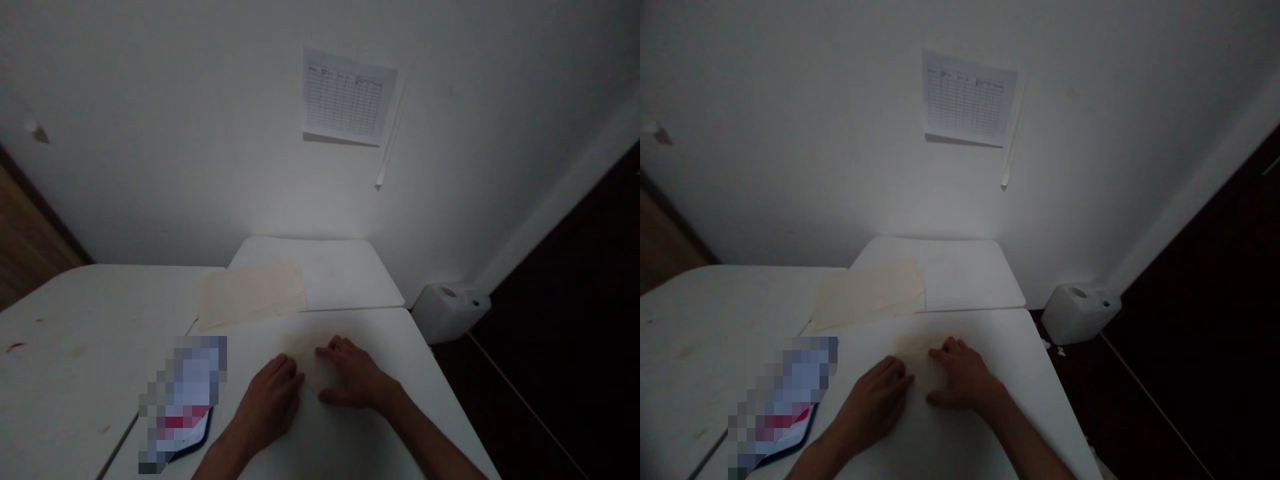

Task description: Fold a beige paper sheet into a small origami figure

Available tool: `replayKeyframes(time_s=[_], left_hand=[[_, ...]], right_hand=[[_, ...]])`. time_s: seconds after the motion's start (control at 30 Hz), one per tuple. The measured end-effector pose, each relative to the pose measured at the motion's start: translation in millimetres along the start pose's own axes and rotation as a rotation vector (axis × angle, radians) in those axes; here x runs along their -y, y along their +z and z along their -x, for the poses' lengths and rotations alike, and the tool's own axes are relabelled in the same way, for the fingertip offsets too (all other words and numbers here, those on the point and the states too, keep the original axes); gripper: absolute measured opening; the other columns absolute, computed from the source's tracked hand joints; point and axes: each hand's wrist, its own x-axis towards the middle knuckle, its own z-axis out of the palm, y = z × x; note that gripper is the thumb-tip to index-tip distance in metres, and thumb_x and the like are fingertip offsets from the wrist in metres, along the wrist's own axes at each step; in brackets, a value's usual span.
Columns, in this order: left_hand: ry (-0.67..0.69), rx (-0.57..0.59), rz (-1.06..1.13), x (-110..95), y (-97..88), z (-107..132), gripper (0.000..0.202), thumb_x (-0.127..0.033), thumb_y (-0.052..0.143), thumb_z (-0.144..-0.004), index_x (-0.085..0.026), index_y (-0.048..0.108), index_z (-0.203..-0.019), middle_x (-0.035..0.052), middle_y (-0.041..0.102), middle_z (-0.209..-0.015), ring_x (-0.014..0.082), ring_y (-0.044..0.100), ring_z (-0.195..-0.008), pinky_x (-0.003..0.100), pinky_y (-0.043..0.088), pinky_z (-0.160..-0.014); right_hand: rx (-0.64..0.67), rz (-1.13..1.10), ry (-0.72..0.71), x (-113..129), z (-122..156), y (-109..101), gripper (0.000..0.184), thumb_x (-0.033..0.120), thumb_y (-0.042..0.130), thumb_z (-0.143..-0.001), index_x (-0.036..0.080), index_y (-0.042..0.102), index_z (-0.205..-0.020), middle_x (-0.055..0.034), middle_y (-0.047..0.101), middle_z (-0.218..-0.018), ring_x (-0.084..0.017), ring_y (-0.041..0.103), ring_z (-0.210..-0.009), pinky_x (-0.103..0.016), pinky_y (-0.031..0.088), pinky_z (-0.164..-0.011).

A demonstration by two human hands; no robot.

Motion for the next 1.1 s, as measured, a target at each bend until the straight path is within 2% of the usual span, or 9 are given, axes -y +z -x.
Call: replayKeyframes(time_s=[0.1,0.2,0.4,0.63,0.8,0.97,1.1], left_hand=[[0.032,-0.066,0.074,-1,0.6,-2,0.023,-0.009,0.049,-0.082,-0.020,0.064,-0.095,0.0075,0.064,-0.104,0.0232,0.058,-0.102,0.042,0.050,-0.093],[-0.005,-0.098,0.073,-2,6.7,-2,0.018,-0.014,0.050,-0.087,-0.021,0.065,-0.093,0.0069,0.064,-0.111,0.0235,0.057,-0.106,0.042,0.051,-0.093],[-0.094,-0.072,0.016,-6,17.5,-5,0.009,-0.020,0.056,-0.086,-0.021,0.065,-0.088,0.0064,0.063,-0.120,0.0269,0.056,-0.109,0.047,0.050,-0.094],[-0.133,-0.076,0.025,-12,16.0,-9,0.015,-0.018,0.059,-0.082,-0.019,0.065,-0.096,0.0077,0.064,-0.119,0.0278,0.057,-0.108,0.047,0.050,-0.093],[-0.147,-0.075,0.032,-13,16.6,-11,0.017,-0.019,0.059,-0.082,-0.019,0.065,-0.098,0.0076,0.065,-0.118,0.0278,0.057,-0.106,0.048,0.050,-0.091],[-0.150,-0.097,0.055,-13,13.9,-10,0.023,-0.014,0.054,-0.083,-0.021,0.065,-0.103,0.0066,0.066,-0.116,0.0259,0.058,-0.105,0.046,0.051,-0.090],[-0.152,-0.097,0.078,-14,11.4,-10,0.025,-0.010,0.049,-0.083,-0.021,0.067,-0.097,0.0056,0.067,-0.114,0.0244,0.059,-0.103,0.044,0.052,-0.089]], right_hand=[[0.007,-0.009,0.005,0,1,0,0.087,0.052,0.075,-0.062,0.026,0.043,-0.138,-0.0082,0.048,-0.126,-0.028,0.046,-0.114,-0.039,0.037,-0.101],[-0.004,-0.011,0.012,-1,3,1,0.088,0.052,0.074,-0.062,0.024,0.041,-0.139,-0.0093,0.046,-0.130,-0.029,0.043,-0.119,-0.039,0.034,-0.103],[-0.048,-0.018,0.014,-2,8,4,0.078,0.047,0.073,-0.066,0.024,0.043,-0.135,-0.0086,0.047,-0.130,-0.028,0.043,-0.120,-0.038,0.033,-0.104],[-0.029,0.035,-0.013,2,8,2,0.063,0.049,0.063,-0.077,0.028,0.048,-0.134,-0.0081,0.049,-0.124,-0.027,0.047,-0.113,-0.040,0.036,-0.100],[-0.031,0.086,0.003,6,4,3,0.069,0.054,0.063,-0.076,0.028,0.044,-0.137,-0.0092,0.049,-0.123,-0.029,0.046,-0.112,-0.041,0.038,-0.097],[0.021,0.116,-0.011,10,2,-1,0.068,0.051,0.064,-0.076,0.032,0.043,-0.138,-0.0083,0.049,-0.120,-0.027,0.050,-0.108,-0.039,0.041,-0.093],[0.050,0.121,-0.016,14,2,-4,0.068,0.049,0.063,-0.078,0.033,0.040,-0.140,-0.0079,0.050,-0.119,-0.027,0.053,-0.105,-0.038,0.042,-0.091]])
